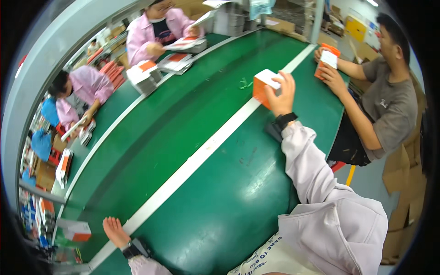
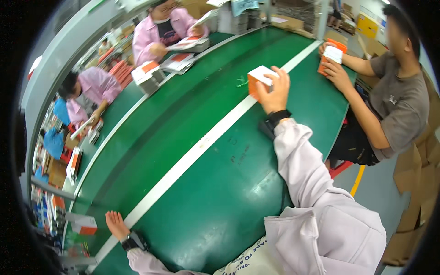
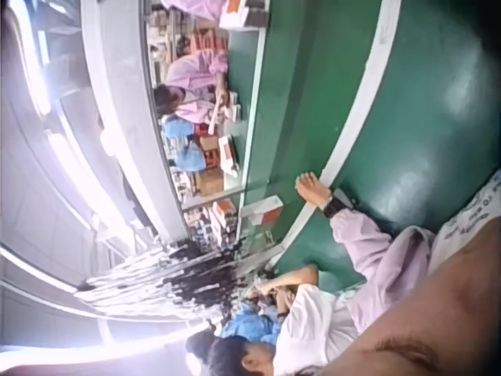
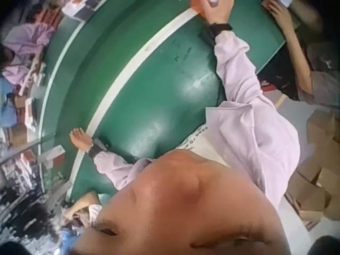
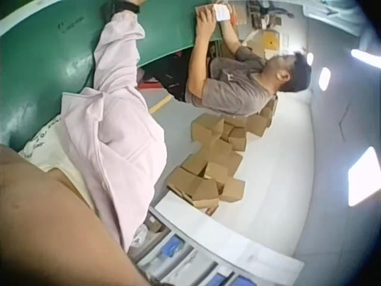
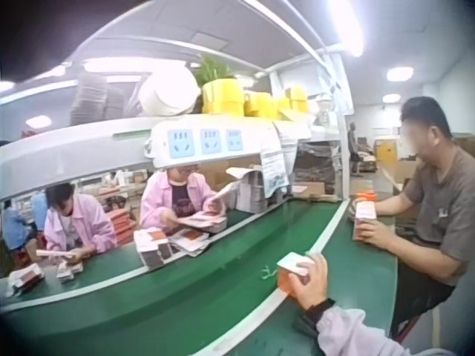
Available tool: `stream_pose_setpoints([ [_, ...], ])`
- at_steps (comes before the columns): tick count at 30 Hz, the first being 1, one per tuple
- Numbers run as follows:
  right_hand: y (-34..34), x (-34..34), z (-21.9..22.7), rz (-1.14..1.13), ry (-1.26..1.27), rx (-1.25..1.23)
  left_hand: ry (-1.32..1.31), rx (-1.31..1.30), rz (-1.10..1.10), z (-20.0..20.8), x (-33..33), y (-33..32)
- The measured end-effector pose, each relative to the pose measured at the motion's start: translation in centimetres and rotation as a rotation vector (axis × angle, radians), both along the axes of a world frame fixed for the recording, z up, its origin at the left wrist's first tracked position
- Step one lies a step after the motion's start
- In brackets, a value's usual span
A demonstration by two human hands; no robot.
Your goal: The recorder is packaging small electronic components into white boxes on an assembly line.
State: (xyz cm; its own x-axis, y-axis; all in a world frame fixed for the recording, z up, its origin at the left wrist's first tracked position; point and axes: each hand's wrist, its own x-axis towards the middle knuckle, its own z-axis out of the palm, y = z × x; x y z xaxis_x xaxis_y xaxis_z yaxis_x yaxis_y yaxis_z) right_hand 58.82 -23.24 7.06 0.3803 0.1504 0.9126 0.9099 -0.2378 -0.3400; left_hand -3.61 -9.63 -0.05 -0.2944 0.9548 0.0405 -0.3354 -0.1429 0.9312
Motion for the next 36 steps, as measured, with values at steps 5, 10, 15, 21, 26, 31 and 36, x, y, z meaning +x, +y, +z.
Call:
stream_pose_setpoints([
  [5,1.2,-3.1,0.2,0.794,0.699,0.089,0.063,0.005,0.013,-0.2,0.1,0.0],
  [10,2.3,-2.3,-4.2,1.108,1.451,-0.215,0.051,-0.027,0.05,2.3,3.3,-1.3],
  [15,3.2,-3.0,-5.3,0.96,1.323,-0.192,0.091,-0.042,0.073,3.0,3.3,-1.8],
  [21,2.8,-2.6,-5.5,0.916,1.223,-0.28,0.14,-0.007,0.026,1.5,2.8,-1.6],
  [26,4.4,-3.3,-6.5,0.984,1.124,-0.298,0.163,0.06,-0.015,-0.9,-1.3,1.7],
  [31,3.8,-0.6,-7.5,1.11,1.083,-0.302,0.191,0.097,-0.066,-0.8,-0.6,0.4],
  [36,4.1,-0.8,-8.3,0.928,1.208,-0.325,0.145,0.077,-0.004,-0.3,1.3,-0.2],
])
